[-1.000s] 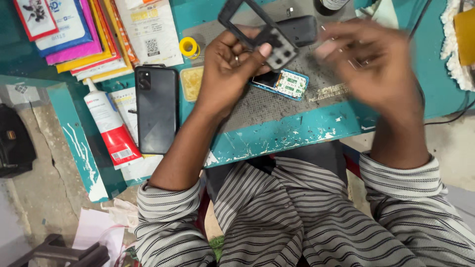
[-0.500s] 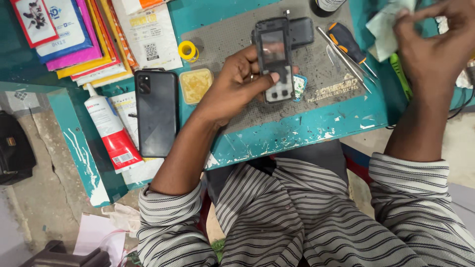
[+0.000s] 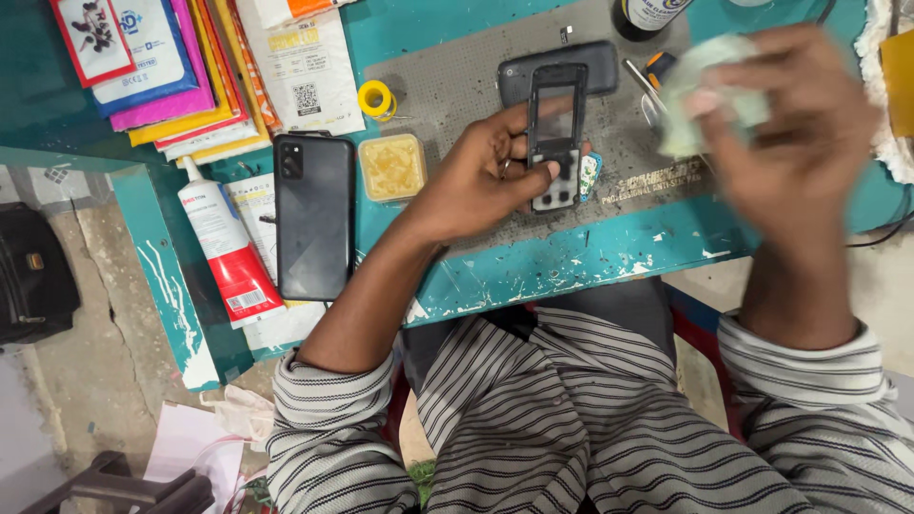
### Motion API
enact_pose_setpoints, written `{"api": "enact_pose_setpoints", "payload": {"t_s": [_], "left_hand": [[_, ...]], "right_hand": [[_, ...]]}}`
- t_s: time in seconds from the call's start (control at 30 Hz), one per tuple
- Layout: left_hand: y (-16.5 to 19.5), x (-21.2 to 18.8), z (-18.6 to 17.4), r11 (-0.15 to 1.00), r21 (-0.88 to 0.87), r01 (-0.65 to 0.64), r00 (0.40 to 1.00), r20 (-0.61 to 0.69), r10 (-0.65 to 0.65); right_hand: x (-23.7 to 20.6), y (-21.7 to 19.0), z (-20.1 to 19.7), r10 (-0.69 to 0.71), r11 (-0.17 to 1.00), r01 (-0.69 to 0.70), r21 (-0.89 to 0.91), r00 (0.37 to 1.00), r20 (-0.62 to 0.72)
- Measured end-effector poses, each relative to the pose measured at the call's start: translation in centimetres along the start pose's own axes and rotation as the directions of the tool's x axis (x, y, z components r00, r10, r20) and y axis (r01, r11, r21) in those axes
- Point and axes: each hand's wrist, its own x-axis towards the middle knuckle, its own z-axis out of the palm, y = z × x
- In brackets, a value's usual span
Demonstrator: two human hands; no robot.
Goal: The person repairs a disassembled mobile phone at a workbench. They use a screwdriver to pry and work inside the open blue phone body, remove the battery, handle the phone frame and keypad component, then drive screws with a screwdriver to reassemble the phone.
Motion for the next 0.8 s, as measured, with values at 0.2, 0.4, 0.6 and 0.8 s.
{"api": "enact_pose_setpoints", "payload": {"t_s": [0.2, 0.4, 0.6, 0.8], "left_hand": [[-1.3, -0.6, -0.4, 0.980, 0.199, 0.019, 1.000, -0.017, -0.016], [-1.0, -0.1, -0.4, 0.995, 0.040, -0.090, 0.996, 0.006, 0.090], [1.6, -0.4, -3.9, 0.981, 0.189, -0.040, 0.928, -0.357, 0.106], [2.2, -1.1, -6.2, 0.959, 0.027, -0.283, 0.870, -0.414, 0.268]], "right_hand": [[4.4, -6.9, 6.2, -0.078, 0.823, 0.285, -0.491, 0.914, 0.399], [5.0, -6.5, 5.9, -0.050, 0.871, 0.204, -0.448, 0.942, 0.332], [5.0, -6.2, 5.5, 0.045, 0.967, 0.027, -0.255, 0.961, 0.273], [3.1, -5.7, 10.0, 0.014, 0.940, 0.163, -0.298, 0.857, 0.514]]}}
